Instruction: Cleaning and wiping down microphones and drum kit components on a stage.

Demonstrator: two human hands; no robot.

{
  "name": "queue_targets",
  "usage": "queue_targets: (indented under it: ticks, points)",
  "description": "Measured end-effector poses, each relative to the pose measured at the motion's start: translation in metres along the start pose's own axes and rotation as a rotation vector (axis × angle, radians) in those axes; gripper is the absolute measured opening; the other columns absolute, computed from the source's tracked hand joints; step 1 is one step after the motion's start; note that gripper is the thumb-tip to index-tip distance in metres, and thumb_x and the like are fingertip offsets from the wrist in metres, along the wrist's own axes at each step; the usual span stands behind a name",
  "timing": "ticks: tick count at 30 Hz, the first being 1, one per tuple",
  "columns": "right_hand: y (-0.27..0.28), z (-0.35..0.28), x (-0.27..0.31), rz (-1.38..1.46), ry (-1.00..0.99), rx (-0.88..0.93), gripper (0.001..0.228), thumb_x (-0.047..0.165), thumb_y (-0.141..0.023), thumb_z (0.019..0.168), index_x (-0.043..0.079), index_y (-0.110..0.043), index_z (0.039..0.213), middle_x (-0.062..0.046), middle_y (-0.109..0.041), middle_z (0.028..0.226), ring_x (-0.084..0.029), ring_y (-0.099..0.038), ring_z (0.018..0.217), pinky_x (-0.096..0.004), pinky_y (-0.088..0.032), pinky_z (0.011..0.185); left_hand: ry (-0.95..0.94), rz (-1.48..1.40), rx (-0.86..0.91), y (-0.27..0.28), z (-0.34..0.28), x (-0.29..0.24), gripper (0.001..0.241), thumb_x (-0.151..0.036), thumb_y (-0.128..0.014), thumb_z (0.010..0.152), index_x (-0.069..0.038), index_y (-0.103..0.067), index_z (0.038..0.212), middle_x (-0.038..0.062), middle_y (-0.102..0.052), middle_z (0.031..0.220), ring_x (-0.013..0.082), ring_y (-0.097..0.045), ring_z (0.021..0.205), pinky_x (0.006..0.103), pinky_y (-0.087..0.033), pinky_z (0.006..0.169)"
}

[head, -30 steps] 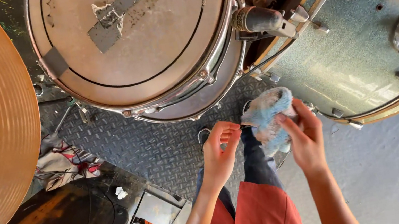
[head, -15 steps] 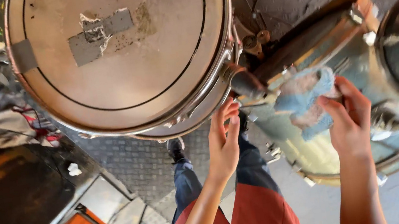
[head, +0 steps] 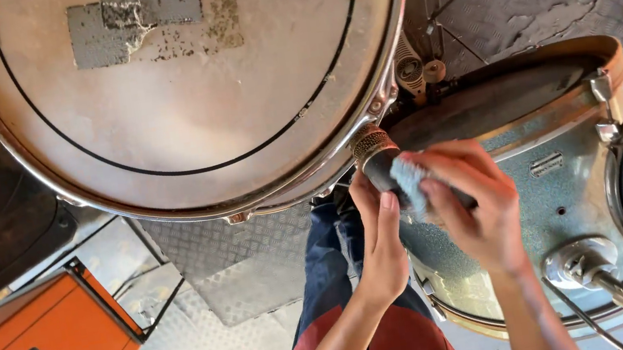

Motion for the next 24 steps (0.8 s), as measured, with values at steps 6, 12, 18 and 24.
queue_targets:
  ticks: [6,12,18,24]
  points:
    - [0.000,-0.020,-0.010,0.105,-0.070,0.027,0.031,-0.005,-0.072,0.082,-0.005,-0.071,0.113,-0.013,-0.067,0.116,-0.012,-0.062,0.060,-0.020,-0.049,0.049,0.032,0.026,-0.019,-0.006,-0.007,-0.007,0.066,-0.037,-0.029,0.106,-0.004,-0.006,0.158,0.020,-0.034,0.151,0.0297,-0.037,0.135,0.0455,-0.027,0.115]
    - [-0.003,0.009,-0.006,-0.077,0.043,0.042,0.037,-0.012,-0.075,0.077,-0.002,-0.074,0.112,-0.014,-0.070,0.109,-0.021,-0.064,0.083,-0.029,-0.052,0.069,0.047,-0.041,-0.049,-0.009,-0.003,0.001,0.072,-0.046,-0.033,0.102,-0.003,-0.008,0.155,0.020,-0.036,0.140,0.0302,-0.040,0.122,0.0486,-0.033,0.106]
    - [0.002,-0.041,0.006,-0.063,0.047,-0.031,0.019,-0.008,-0.075,0.077,-0.008,-0.072,0.096,-0.011,-0.064,0.093,-0.021,-0.056,0.077,-0.037,-0.052,0.089,0.085,-0.273,-0.054,-0.010,-0.009,0.007,0.067,-0.035,-0.037,0.097,-0.011,-0.012,0.154,0.022,-0.050,0.130,0.0277,-0.054,0.116,0.0433,-0.046,0.099]
    - [-0.010,-0.031,0.005,-0.092,-0.016,-0.055,0.030,-0.006,-0.074,0.080,0.001,-0.076,0.110,-0.011,-0.070,0.101,-0.016,-0.059,0.071,-0.025,-0.045,0.058,-0.032,-0.041,-0.144,-0.002,-0.004,0.002,0.063,-0.034,-0.031,0.098,-0.001,-0.022,0.151,0.019,-0.045,0.137,0.0252,-0.046,0.115,0.0386,-0.036,0.104]
Point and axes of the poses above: each hand's wrist, its own z-axis towards the middle knuckle, its own y-axis out of the back of the hand, x = y × z, the point moved 4 cm from there along z, towards the middle knuckle
